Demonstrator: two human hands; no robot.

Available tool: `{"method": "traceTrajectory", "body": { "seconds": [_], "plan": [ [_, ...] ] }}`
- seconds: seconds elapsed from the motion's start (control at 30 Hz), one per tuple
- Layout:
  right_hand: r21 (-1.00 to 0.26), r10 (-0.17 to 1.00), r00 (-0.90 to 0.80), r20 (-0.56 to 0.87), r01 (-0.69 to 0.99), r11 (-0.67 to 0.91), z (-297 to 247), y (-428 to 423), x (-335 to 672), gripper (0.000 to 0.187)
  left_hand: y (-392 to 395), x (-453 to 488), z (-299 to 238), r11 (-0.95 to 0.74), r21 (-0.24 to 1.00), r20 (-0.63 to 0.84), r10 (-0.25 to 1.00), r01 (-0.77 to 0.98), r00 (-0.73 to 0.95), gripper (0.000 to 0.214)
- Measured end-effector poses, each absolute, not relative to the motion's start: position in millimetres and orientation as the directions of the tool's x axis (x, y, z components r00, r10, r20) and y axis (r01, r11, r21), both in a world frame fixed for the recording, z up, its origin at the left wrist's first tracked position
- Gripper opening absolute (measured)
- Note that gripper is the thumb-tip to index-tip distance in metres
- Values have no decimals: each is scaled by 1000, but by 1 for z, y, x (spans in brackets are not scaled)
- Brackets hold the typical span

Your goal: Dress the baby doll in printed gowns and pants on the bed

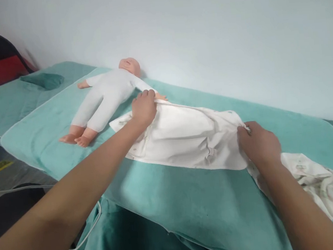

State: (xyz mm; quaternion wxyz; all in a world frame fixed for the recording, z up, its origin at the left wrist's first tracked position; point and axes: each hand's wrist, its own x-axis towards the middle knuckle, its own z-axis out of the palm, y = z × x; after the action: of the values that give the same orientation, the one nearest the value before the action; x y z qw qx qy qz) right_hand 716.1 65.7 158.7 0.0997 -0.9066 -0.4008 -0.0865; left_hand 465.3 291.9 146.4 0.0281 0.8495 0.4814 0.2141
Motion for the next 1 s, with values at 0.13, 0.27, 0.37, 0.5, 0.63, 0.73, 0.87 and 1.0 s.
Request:
{"method": "traceTrajectory", "body": {
  "seconds": [0.13, 0.27, 0.37, 0.5, 0.63, 0.73, 0.87, 1.0],
  "plan": [
    [32, 833, 332, 444, 923, -384, 137, 78, 691, 40, 249, 478, 125, -748, 232, 356, 660, 622, 661, 37],
    [-212, 896, 216, 389, 967, -141, 110, 105, 653, 41, 222, 483, 99, -731, 291, 180, 676, 617, 715, 34],
    [-188, 942, 230, 244, 964, -186, 101, 129, 633, 41, 232, 479, 93, -683, 259, 157, 728, 683, 668, 48],
    [-59, 925, 350, 146, 937, -345, 101, 152, 622, 41, 252, 469, 98, -693, 171, 257, 718, 701, 647, 56],
    [-37, 882, 385, 272, 920, -391, 94, 162, 622, 59, 256, 465, 99, -724, 140, 371, 670, 675, 643, 58],
    [-42, 862, 388, 327, 917, -396, 89, 164, 626, 66, 257, 465, 97, -728, 147, 394, 664, 670, 635, 58],
    [-35, 876, 389, 284, 917, -396, 90, 162, 624, 62, 252, 460, 96, -723, 175, 350, 680, 669, 644, 50],
    [-56, 950, 173, 259, 985, -164, 89, 144, 611, 47, 220, 436, 91, -771, 189, 331, 633, 609, 699, 37]
  ]
}}
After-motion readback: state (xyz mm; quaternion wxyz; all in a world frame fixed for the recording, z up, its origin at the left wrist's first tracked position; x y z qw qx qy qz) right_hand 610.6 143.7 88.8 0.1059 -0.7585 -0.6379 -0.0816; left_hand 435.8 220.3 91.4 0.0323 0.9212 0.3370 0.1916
